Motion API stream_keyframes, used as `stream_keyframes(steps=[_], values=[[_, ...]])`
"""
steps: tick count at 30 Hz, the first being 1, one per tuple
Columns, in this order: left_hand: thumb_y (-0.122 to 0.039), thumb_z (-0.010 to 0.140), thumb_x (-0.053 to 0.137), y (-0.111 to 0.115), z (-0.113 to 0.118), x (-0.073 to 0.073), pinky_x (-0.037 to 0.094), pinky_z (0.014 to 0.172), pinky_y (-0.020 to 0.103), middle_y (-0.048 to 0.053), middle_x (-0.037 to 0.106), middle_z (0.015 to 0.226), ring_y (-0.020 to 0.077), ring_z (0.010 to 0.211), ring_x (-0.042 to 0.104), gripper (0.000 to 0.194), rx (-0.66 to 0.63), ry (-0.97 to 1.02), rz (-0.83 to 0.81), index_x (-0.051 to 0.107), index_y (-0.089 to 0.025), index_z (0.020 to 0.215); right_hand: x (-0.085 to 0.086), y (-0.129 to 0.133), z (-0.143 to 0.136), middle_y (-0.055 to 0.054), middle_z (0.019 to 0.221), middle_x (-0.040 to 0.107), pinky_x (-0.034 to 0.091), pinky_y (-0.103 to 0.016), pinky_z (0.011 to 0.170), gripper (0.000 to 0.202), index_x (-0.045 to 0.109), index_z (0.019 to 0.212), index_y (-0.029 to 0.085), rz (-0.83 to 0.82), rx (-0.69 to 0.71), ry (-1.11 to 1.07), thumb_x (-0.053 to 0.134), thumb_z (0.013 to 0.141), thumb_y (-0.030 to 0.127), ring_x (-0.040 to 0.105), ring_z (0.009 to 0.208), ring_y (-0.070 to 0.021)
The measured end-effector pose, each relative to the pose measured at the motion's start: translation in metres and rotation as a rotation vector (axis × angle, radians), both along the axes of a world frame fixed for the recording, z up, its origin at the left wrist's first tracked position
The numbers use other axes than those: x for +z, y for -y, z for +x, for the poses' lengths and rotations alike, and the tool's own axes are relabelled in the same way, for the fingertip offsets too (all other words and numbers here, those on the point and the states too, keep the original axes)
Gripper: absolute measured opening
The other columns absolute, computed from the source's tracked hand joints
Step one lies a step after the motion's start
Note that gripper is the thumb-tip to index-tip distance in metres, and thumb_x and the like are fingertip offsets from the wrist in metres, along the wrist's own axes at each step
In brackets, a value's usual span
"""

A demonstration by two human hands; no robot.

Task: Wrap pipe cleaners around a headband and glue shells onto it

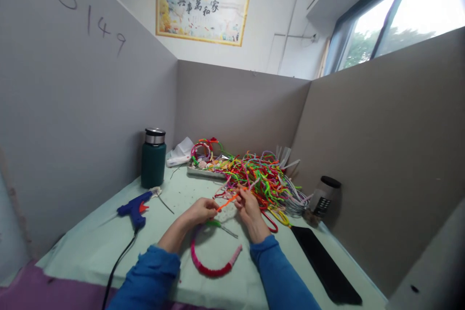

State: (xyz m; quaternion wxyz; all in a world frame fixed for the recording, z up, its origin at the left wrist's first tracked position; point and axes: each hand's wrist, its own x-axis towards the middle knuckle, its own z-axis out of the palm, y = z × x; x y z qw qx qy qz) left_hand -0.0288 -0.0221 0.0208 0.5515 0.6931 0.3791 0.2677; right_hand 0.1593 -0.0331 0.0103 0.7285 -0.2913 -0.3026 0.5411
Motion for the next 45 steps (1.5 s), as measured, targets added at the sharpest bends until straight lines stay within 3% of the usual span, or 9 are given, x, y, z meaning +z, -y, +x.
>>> stream_keyframes(steps=[4,11,18,22,25,29,34,39,45], values=[[-0.021,0.06,0.06,0.005,-0.007,0.008,0.017,0.04,0.018,-0.01,0.037,0.047,0.0032,0.038,0.028,0.046,-0.038,0.177,-0.044,0.057,-0.01,0.105,-0.002,-0.001,0.022,0.005,0.059,0.051,0.024,-0.014,0.033,0.011,0.055,0.077,0.017,-0.018,-0.078,-0.071,0.064,0.073,0.022,0.031,0.037,-0.0022],[-0.018,0.061,0.061,0.015,-0.017,0.015,0.013,0.037,0.017,-0.01,0.034,0.051,0.0024,0.041,0.019,0.044,-0.27,0.314,-0.18,0.058,-0.012,0.104,-0.006,-0.005,0.036,0.005,0.059,0.052,0.026,-0.013,0.032,0.01,0.055,0.078,0.018,0.001,-0.098,-0.03,0.062,0.078,0.025,0.03,0.036,-0.0019],[-0.015,0.06,0.063,0.013,-0.028,0.017,0.013,0.036,0.017,-0.009,0.036,0.048,0.0018,0.038,0.021,0.037,-0.286,0.538,-0.243,0.061,-0.014,0.096,-0.011,-0.002,0.03,0.011,0.044,0.035,0.02,-0.009,0.028,0.01,0.052,0.072,0.016,-0.371,0.299,-0.091,0.055,0.08,0.011,0.026,0.03,-0.0013],[-0.018,0.058,0.066,0.014,-0.033,0.018,0.013,0.034,0.016,-0.008,0.036,0.046,0.0017,0.036,0.02,0.033,-0.286,0.631,-0.258,0.062,-0.015,0.091,-0.009,0.002,0.026,0.008,0.048,0.045,0.02,-0.008,0.027,0.005,0.055,0.078,0.014,-0.436,0.382,-0.085,0.057,0.078,0.009,0.027,0.029,0.0002],[-0.017,0.056,0.067,0.016,-0.033,0.018,0.014,0.033,0.015,-0.008,0.037,0.043,0.002,0.036,0.021,0.032,-0.34,0.61,-0.271,0.062,-0.014,0.087,-0.008,0.001,0.027,0.006,0.052,0.048,0.021,-0.008,0.026,0.006,0.053,0.076,0.014,-0.424,0.332,-0.129,0.057,0.08,0.011,0.029,0.03,0.0005],[-0.018,0.054,0.068,0.017,-0.031,0.016,0.017,0.032,0.014,-0.007,0.039,0.042,0.0017,0.034,0.024,0.03,-0.346,0.56,-0.274,0.062,-0.012,0.082,-0.008,-0.003,0.035,0.009,0.046,0.038,0.022,-0.006,0.026,0.016,0.047,0.07,0.017,-0.386,0.196,-0.193,0.051,0.085,0.01,0.03,0.03,-0.0005],[-0.016,0.058,0.068,0.013,-0.031,0.011,0.018,0.031,0.012,-0.007,0.04,0.044,0.0011,0.034,0.024,0.027,-0.422,0.658,-0.258,0.062,-0.011,0.084,-0.007,-0.006,0.04,0.008,0.048,0.043,0.024,-0.006,0.027,0.022,0.041,0.069,0.018,-0.373,0.059,-0.201,0.045,0.089,0.009,0.031,0.029,0.0005],[-0.015,0.064,0.067,0.013,-0.035,0.01,0.021,0.031,0.01,-0.007,0.04,0.044,0.001,0.035,0.022,0.024,-0.497,0.805,-0.214,0.062,-0.012,0.087,-0.009,-0.009,0.032,0.005,0.051,0.05,0.022,-0.009,0.024,0.02,0.043,0.07,0.018,-0.396,0.027,-0.14,0.052,0.088,0.015,0.032,0.028,-0.0003],[-0.015,0.066,0.067,0.013,-0.04,0.01,0.023,0.03,0.009,-0.007,0.04,0.046,0.0008,0.035,0.021,0.023,-0.488,0.9,-0.194,0.061,-0.012,0.089,-0.009,-0.014,0.031,0.009,0.04,0.038,0.019,-0.01,0.025,0.024,0.041,0.065,0.018,-0.449,0.048,-0.054,0.044,0.086,0.007,0.029,0.026,-0.0017]])
